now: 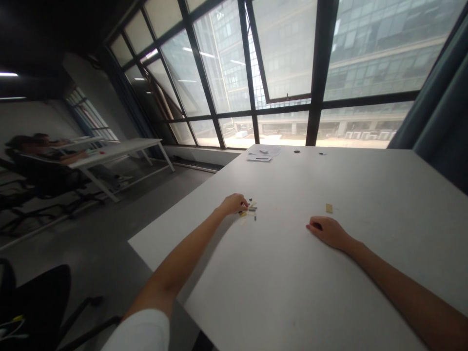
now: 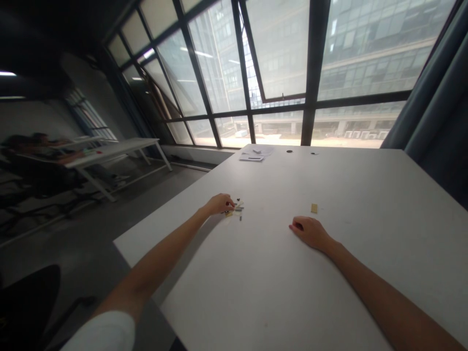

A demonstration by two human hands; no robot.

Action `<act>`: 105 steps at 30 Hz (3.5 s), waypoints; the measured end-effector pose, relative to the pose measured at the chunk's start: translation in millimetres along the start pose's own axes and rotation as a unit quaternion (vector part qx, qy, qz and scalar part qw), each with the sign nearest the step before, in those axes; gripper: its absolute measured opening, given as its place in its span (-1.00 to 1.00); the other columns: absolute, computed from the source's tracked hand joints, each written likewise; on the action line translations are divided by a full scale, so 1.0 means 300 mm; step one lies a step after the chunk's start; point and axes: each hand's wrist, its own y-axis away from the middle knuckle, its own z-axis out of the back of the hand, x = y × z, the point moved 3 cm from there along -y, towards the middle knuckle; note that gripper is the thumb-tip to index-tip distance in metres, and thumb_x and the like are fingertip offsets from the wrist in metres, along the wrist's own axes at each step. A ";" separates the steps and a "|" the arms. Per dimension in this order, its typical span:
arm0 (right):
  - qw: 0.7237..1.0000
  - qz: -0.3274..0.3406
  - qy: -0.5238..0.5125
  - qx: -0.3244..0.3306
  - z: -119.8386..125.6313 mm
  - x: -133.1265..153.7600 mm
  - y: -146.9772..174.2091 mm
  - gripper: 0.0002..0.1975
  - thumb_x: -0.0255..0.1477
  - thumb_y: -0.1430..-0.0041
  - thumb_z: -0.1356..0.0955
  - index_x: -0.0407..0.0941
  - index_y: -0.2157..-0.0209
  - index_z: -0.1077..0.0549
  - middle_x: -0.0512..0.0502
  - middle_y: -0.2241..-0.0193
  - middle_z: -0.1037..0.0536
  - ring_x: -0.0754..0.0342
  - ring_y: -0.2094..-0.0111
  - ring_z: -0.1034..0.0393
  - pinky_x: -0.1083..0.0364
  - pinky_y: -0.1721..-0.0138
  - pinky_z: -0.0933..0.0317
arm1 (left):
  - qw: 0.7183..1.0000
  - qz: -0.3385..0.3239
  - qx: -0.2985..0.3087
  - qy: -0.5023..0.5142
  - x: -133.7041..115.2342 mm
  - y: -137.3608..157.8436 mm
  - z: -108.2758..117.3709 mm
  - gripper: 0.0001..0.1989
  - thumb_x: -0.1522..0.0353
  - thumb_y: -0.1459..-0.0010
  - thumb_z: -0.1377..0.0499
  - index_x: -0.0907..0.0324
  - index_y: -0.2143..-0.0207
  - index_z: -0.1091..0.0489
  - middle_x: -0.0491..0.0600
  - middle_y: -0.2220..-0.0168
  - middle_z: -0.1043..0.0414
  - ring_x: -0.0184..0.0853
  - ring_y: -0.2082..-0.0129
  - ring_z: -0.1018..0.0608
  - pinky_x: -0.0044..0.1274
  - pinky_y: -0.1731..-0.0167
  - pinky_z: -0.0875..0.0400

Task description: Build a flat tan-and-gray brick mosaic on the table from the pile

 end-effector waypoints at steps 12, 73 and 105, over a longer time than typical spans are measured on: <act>1.000 0.012 -0.011 -0.006 0.007 0.009 -0.002 -0.68 -0.23 -0.27 -0.25 -0.09 0.51 -0.36 0.00 0.57 -0.43 0.11 0.51 -0.21 0.12 0.42 0.03 | 0.999 -0.008 0.026 -0.031 -0.019 -0.021 -0.008 -0.82 0.31 -0.01 -0.26 0.01 0.32 -0.64 -0.04 0.32 -0.59 -0.28 0.27 -0.54 -0.59 0.38 -0.30; 0.980 -0.051 -0.016 -0.190 0.085 -0.012 -0.015 -0.83 -0.32 -0.29 -0.37 -0.09 0.34 -0.55 -0.03 0.41 -0.55 0.10 0.42 -0.36 0.13 0.33 -0.18 | 0.921 -0.113 -0.244 0.282 -0.658 -0.231 -0.202 -0.84 0.25 -0.22 -0.25 0.10 0.26 -0.61 -0.08 0.41 -0.40 -0.39 0.38 -0.45 -0.55 0.29 -0.33; 0.986 0.052 -0.027 -0.153 0.088 0.005 -0.006 -0.57 -0.32 -0.19 -0.45 -0.06 -0.09 -0.46 -0.07 0.21 -0.55 0.09 0.34 -0.42 0.10 0.23 -0.27 | 0.867 -0.183 -0.190 0.423 -0.655 -0.226 -0.191 -0.77 0.21 -0.21 -0.26 0.16 0.25 -0.62 -0.11 0.48 -0.29 -0.43 0.48 -0.32 -0.56 0.44 -0.22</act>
